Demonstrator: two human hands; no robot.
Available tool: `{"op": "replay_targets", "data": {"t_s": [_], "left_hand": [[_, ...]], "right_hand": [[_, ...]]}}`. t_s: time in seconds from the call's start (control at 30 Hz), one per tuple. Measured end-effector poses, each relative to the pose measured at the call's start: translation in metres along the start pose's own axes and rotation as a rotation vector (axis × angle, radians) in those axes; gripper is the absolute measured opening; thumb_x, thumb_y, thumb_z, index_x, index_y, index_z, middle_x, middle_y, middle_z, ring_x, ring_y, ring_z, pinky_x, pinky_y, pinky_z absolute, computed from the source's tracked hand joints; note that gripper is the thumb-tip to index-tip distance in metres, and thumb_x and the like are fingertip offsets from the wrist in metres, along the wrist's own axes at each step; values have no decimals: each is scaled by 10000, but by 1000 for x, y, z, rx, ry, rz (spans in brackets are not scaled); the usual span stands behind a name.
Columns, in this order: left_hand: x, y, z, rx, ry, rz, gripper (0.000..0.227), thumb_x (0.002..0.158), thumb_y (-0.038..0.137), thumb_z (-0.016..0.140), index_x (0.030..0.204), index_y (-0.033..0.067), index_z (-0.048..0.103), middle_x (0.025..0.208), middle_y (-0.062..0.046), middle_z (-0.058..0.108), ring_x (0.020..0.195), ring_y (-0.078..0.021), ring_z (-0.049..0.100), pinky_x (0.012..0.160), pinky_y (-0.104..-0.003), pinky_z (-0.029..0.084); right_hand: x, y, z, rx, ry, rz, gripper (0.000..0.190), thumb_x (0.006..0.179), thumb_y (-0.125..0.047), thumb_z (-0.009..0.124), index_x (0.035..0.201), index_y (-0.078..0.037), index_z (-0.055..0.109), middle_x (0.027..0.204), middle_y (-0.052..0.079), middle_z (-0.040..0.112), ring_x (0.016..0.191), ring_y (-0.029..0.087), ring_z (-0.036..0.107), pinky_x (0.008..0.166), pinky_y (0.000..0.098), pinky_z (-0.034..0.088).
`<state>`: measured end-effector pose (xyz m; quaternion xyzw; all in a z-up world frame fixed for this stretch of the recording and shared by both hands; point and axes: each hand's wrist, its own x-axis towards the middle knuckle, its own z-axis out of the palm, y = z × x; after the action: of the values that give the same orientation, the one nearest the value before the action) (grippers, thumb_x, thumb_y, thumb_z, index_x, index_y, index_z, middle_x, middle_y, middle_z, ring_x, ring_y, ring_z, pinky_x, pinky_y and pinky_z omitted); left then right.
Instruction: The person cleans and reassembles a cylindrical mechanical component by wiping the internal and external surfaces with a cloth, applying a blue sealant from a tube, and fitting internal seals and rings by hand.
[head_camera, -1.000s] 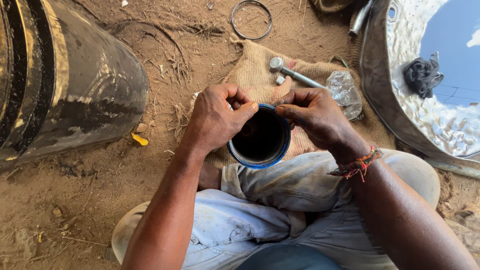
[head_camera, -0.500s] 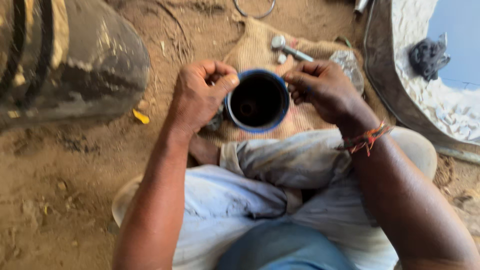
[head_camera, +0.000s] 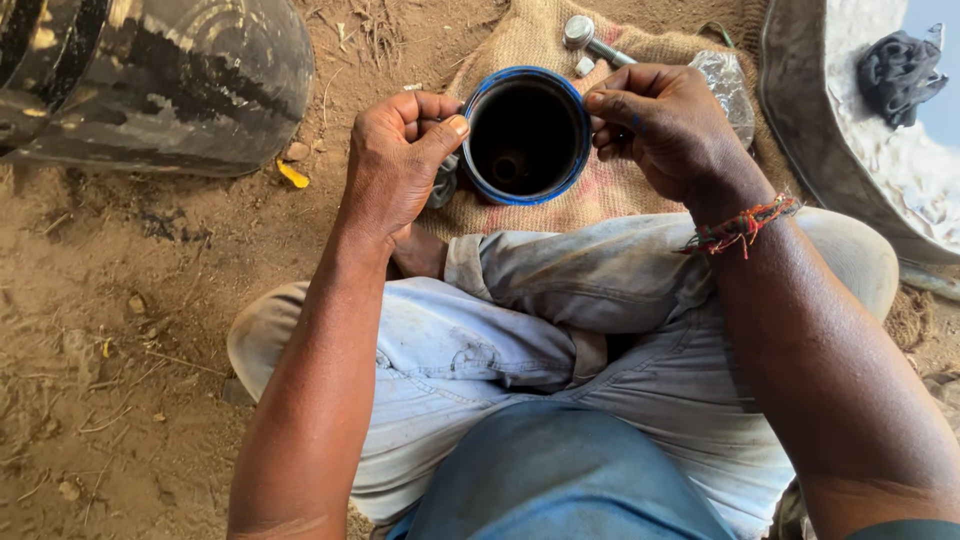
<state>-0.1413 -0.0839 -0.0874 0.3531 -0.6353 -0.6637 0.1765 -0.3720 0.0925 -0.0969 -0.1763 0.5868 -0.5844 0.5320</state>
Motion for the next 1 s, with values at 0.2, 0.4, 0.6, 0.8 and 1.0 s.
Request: {"op": "replay_targets", "data": {"t_s": [0.2, 0.4, 0.6, 0.8, 1.0], "left_hand": [[-2, 1, 1, 16, 33, -28, 242, 896, 109, 752, 1094, -28, 739, 908, -68, 779, 805, -75, 720, 747, -205, 599], [1, -4, 3, -33, 40, -2, 240, 871, 97, 767, 1071, -34, 744, 894, -54, 769, 802, -69, 713, 758, -205, 599], [5, -6, 5, 50, 88, -15, 187, 848, 71, 767, 1003, -33, 764, 768, -5, 685, 676, -43, 588, 621, -192, 495], [9, -1, 10, 33, 77, 25, 196, 828, 43, 726, 1013, -15, 754, 764, 13, 686, 651, -20, 592, 587, -175, 498], [11, -1, 18, -52, 86, 39, 194, 855, 35, 702, 1034, 10, 773, 818, -9, 722, 697, -36, 640, 619, -185, 531]], "right_hand": [[0, 1, 0, 7, -15, -24, 144, 1003, -128, 749, 1001, 3, 688, 876, 67, 701, 746, 124, 668, 694, 265, 563], [2, 4, 0, -9, -11, -43, 139, 1006, -124, 759, 993, 0, 699, 852, 73, 700, 707, 120, 658, 650, 250, 542], [4, 7, -3, -8, -33, -51, 134, 1001, -120, 768, 981, -10, 694, 841, 65, 698, 696, 116, 647, 637, 248, 531], [2, 4, 6, 71, -27, -104, 100, 973, -54, 759, 1046, -42, 691, 937, 46, 711, 749, 110, 669, 677, 255, 549], [13, -20, 20, -71, 13, -60, 161, 964, -145, 742, 1092, -49, 724, 958, 7, 747, 837, 90, 733, 739, 258, 618]]}}
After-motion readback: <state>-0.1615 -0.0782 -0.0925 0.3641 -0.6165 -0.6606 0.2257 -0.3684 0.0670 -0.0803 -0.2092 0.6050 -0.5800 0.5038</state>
